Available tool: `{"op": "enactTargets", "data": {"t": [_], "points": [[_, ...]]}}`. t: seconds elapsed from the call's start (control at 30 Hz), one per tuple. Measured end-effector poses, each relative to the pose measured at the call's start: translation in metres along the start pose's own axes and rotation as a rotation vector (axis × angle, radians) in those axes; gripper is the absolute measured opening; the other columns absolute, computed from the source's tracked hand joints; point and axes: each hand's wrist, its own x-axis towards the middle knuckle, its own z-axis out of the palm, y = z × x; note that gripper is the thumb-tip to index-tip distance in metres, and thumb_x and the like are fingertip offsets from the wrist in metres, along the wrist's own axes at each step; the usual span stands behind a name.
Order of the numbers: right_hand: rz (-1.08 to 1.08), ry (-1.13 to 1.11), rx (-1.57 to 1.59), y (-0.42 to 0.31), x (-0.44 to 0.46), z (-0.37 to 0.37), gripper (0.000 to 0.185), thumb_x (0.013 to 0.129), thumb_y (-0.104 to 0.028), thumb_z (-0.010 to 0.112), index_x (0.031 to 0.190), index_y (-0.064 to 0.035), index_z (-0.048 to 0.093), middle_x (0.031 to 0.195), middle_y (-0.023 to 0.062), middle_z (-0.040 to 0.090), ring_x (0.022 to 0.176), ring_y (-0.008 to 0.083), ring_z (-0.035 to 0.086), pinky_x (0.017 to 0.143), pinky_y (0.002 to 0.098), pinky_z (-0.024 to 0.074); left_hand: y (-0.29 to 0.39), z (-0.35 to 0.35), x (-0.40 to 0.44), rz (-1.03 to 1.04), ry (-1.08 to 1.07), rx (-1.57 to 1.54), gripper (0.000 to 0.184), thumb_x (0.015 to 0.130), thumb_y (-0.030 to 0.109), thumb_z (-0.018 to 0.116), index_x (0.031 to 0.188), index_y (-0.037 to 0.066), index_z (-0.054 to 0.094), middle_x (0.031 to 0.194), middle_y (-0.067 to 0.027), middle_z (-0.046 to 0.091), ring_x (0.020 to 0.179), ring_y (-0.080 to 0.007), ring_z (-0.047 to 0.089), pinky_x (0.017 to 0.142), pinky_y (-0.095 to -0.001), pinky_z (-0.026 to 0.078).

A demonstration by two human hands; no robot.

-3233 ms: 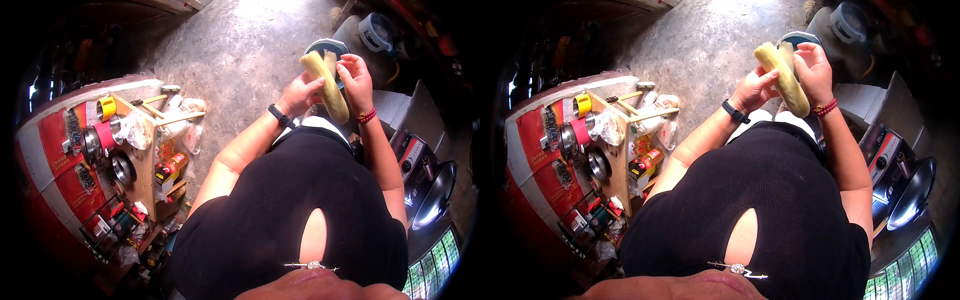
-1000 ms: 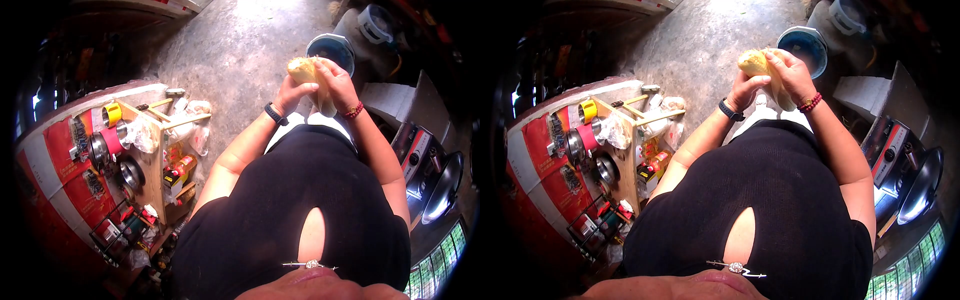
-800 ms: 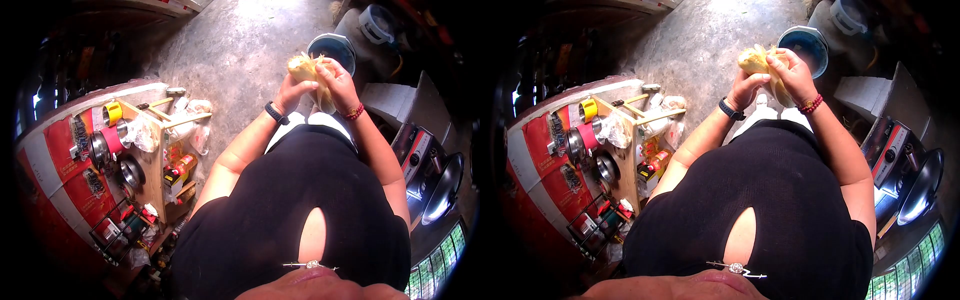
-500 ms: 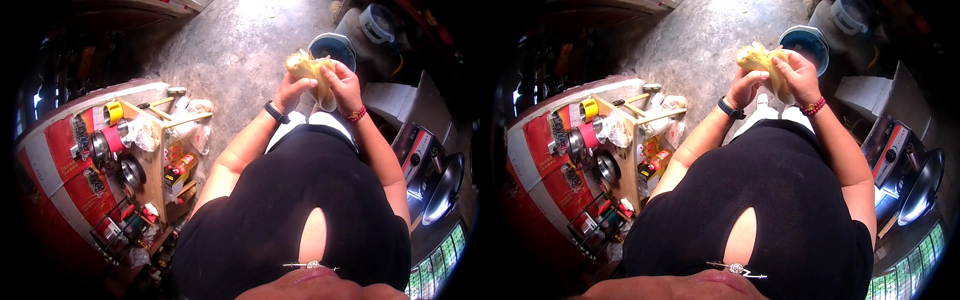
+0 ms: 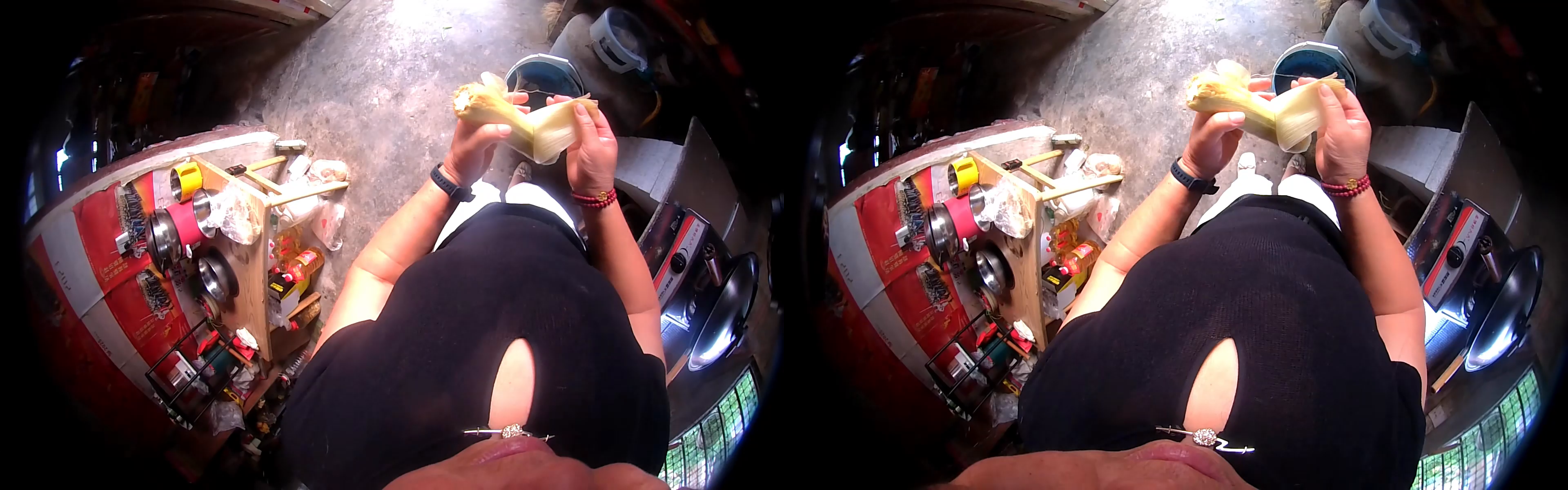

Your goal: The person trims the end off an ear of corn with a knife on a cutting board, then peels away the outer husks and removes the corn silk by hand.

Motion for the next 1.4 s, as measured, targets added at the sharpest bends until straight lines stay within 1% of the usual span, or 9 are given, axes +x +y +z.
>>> {"op": "enactTargets", "data": {"t": [0.1,0.27,0.37,0.63,0.8,0.93,1.07,1.23,1.4], "points": [[-0.009,0.032,0.037,-0.002,0.003,-0.006,0.020,0.097,-0.010,0.050,0.108,0.0046,0.059,0.104,0.0167,0.066,0.101,0.0237,0.063,0.095,0.0369,0.0477,0.002,0.007,-0.001,-0.029,0.067,-0.097,0.048,0.077,0.015,0.064,0.120,0.000,0.051,0.116,-0.0140,0.059,0.109,-0.0228,0.057,0.098,-0.0374,0.043],[0.069,-0.175,-0.279,0.001,-0.002,-0.017,0.043,0.095,-0.036,0.057,0.119,-0.0004,0.053,0.113,0.0085,0.060,0.105,0.0142,0.056,0.093,0.0251,0.0401,-0.002,0.007,0.001,-0.034,0.131,-0.074,0.049,0.080,0.017,0.062,0.125,0.005,0.046,0.119,-0.0152,0.058,0.110,-0.0250,0.057,0.099,-0.0412,0.043],[-0.043,-0.270,-0.876,0.007,-0.007,-0.020,0.057,0.089,-0.044,0.064,0.122,0.0004,0.052,0.115,0.0097,0.060,0.106,0.0160,0.056,0.091,0.0283,0.0434,-0.003,0.010,0.000,-0.024,0.139,-0.070,0.048,0.081,0.013,0.063,0.125,0.005,0.047,0.118,-0.0141,0.059,0.109,-0.0238,0.057,0.099,-0.0392,0.043],[0.013,-0.076,-0.548,0.032,-0.001,-0.013,0.030,0.098,-0.021,0.051,0.111,0.0037,0.063,0.101,0.0115,0.067,0.094,0.0148,0.062,0.085,0.0271,0.0480,-0.017,0.014,-0.004,-0.016,0.071,0.125,0.042,0.080,0.008,0.063,0.120,-0.002,0.054,0.119,-0.0132,0.060,0.111,-0.0203,0.057,0.098,-0.0319,0.043],[0.273,0.057,-0.252,0.006,0.001,0.001,0.035,0.099,-0.021,0.040,0.101,0.0053,0.064,0.096,0.0146,0.067,0.089,0.0206,0.066,0.082,0.0303,0.0514,-0.003,0.027,-0.003,0.005,0.021,0.061,0.039,0.078,0.010,0.067,0.114,-0.004,0.059,0.113,-0.0139,0.063,0.107,-0.0206,0.059,0.096,-0.0339,0.044],[0.450,0.216,0.157,0.012,0.019,-0.026,0.035,0.100,-0.020,0.035,0.110,0.0094,0.053,0.109,0.0243,0.061,0.103,0.0363,0.061,0.094,0.0488,0.0485,-0.005,0.013,-0.006,-0.007,0.031,0.105,0.040,0.078,0.009,0.065,0.115,-0.003,0.057,0.113,-0.0144,0.063,0.108,-0.0232,0.058,0.097,-0.0349,0.044],[0.575,0.385,0.286,0.011,0.026,-0.039,0.031,0.101,-0.024,0.037,0.105,0.0029,0.052,0.099,0.0177,0.062,0.098,0.0334,0.061,0.094,0.0525,0.0469,0.000,0.008,-0.007,0.000,-0.074,0.067,0.041,0.079,0.012,0.062,0.117,-0.002,0.054,0.114,-0.0159,0.062,0.109,-0.0262,0.058,0.098,-0.0386,0.044],[0.539,0.389,0.562,0.012,0.041,-0.088,0.026,0.101,-0.024,0.038,0.094,-0.0027,0.052,0.089,0.0120,0.060,0.089,0.0281,0.061,0.101,0.0551,0.0395,0.009,0.003,-0.003,0.062,0.000,-0.307,0.047,0.079,0.017,0.061,0.122,0.001,0.050,0.115,-0.0167,0.061,0.113,-0.0295,0.056,0.101,-0.0450,0.042],[0.408,0.050,0.770,0.016,0.046,-0.098,0.030,0.100,-0.029,0.043,0.103,-0.0002,0.050,0.096,0.0152,0.062,0.097,0.0308,0.060,0.105,0.0533,0.0357,0.000,-0.013,-0.001,-0.041,0.234,-0.417,0.053,0.075,0.029,0.067,0.121,0.009,0.051,0.118,-0.0144,0.058,0.120,-0.0344,0.050,0.105,-0.0505,0.037]]}}
